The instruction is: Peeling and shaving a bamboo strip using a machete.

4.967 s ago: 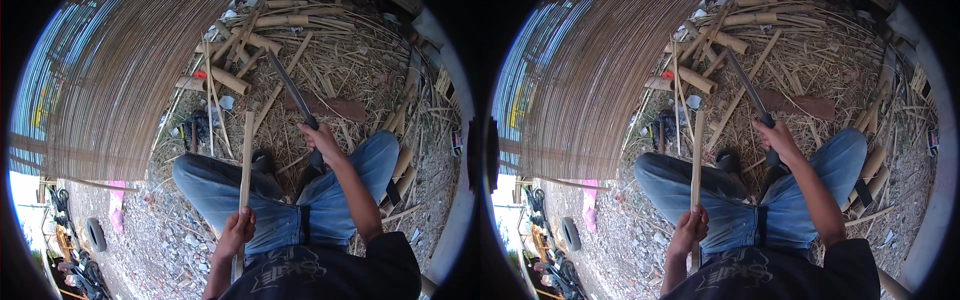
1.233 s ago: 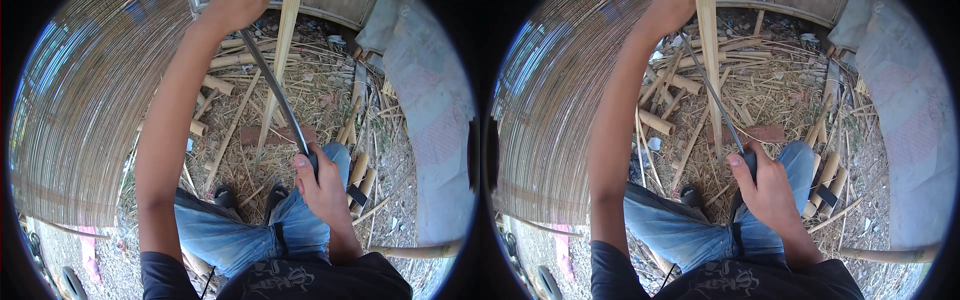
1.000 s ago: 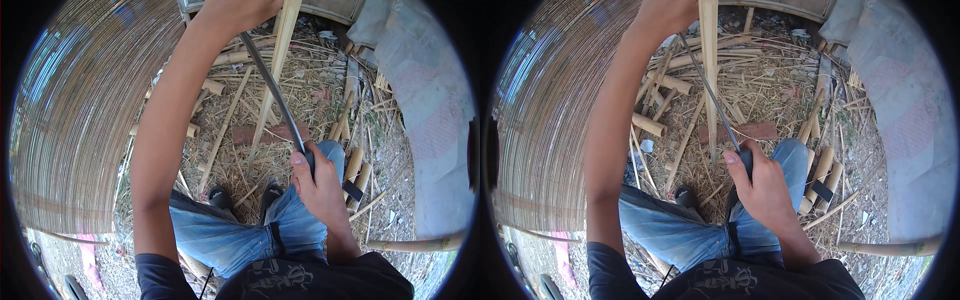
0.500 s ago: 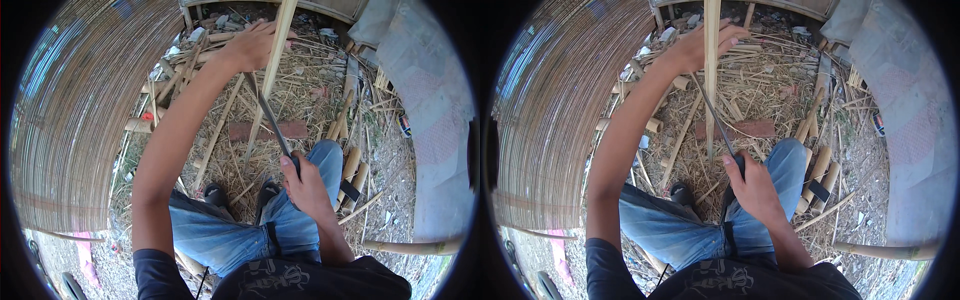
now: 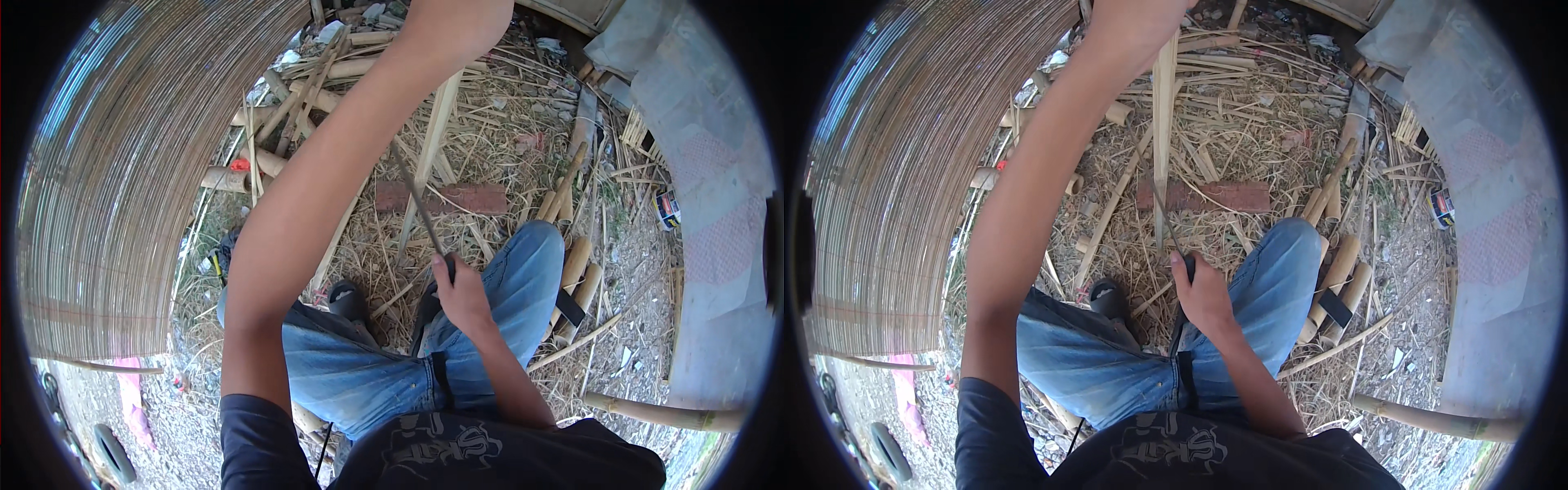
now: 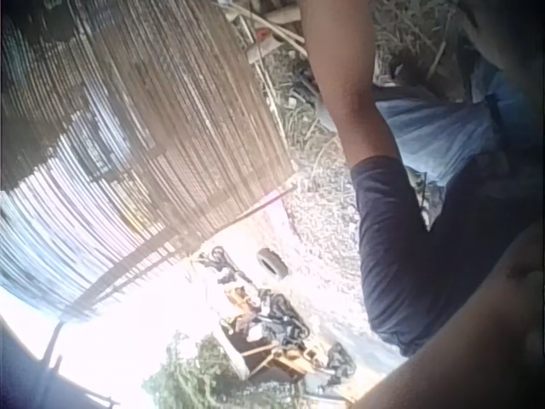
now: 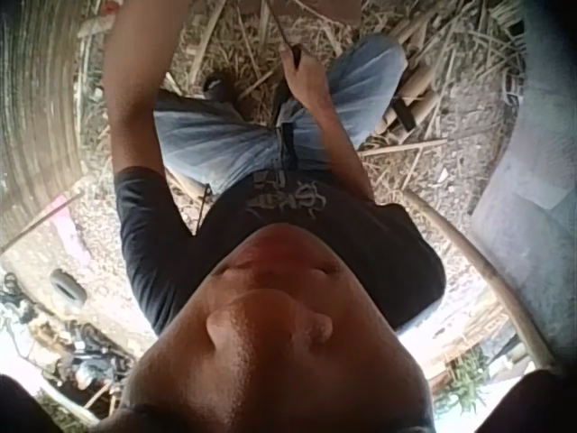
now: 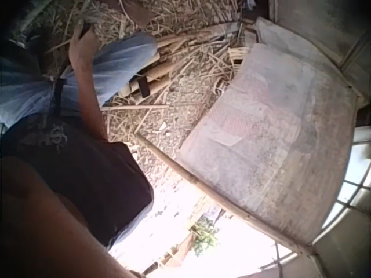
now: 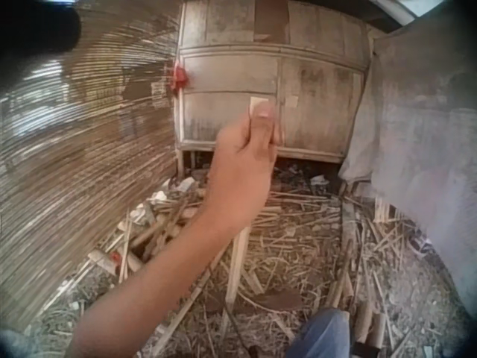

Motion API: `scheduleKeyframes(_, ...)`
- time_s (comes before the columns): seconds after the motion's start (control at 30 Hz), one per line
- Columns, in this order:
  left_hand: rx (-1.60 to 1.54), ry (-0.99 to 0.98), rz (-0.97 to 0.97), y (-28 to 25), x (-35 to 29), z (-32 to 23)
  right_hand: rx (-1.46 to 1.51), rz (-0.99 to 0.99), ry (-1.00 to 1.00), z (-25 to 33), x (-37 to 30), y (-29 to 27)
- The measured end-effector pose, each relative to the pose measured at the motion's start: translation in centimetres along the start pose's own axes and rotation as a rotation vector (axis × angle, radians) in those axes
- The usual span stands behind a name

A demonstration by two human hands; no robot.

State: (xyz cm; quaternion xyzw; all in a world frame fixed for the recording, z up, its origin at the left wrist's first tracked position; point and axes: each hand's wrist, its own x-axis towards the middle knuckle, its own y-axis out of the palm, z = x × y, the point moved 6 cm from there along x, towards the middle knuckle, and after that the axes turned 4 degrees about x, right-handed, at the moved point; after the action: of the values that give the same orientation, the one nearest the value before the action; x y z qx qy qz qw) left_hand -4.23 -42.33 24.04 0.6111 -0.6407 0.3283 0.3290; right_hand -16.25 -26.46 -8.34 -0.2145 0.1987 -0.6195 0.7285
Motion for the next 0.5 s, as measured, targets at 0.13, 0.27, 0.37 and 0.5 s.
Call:
scheduleKeyframes(0.13,0.023,0.006,-0.121,-0.9,-0.9,-0.9,-0.151,0.281,0.134,-10.9,-1.6,5.9)
scheduleKeyframes(0.27,0.252,0.286,-0.164,-3.9,-0.7,-1.3,0.116,0.195,0.132,-4.1,-0.6,3.6)
scheduleKeyframes(0.37,0.144,-0.004,-0.117,-4.5,-1.1,-1.3,0.062,0.087,-0.005,0.4,0.8,0.4)
scheduleKeyframes(0.5,0.157,-0.118,-0.116,-4.3,-0.9,-1.1,0.048,-0.015,-0.197,5.1,1.2,-3.4)
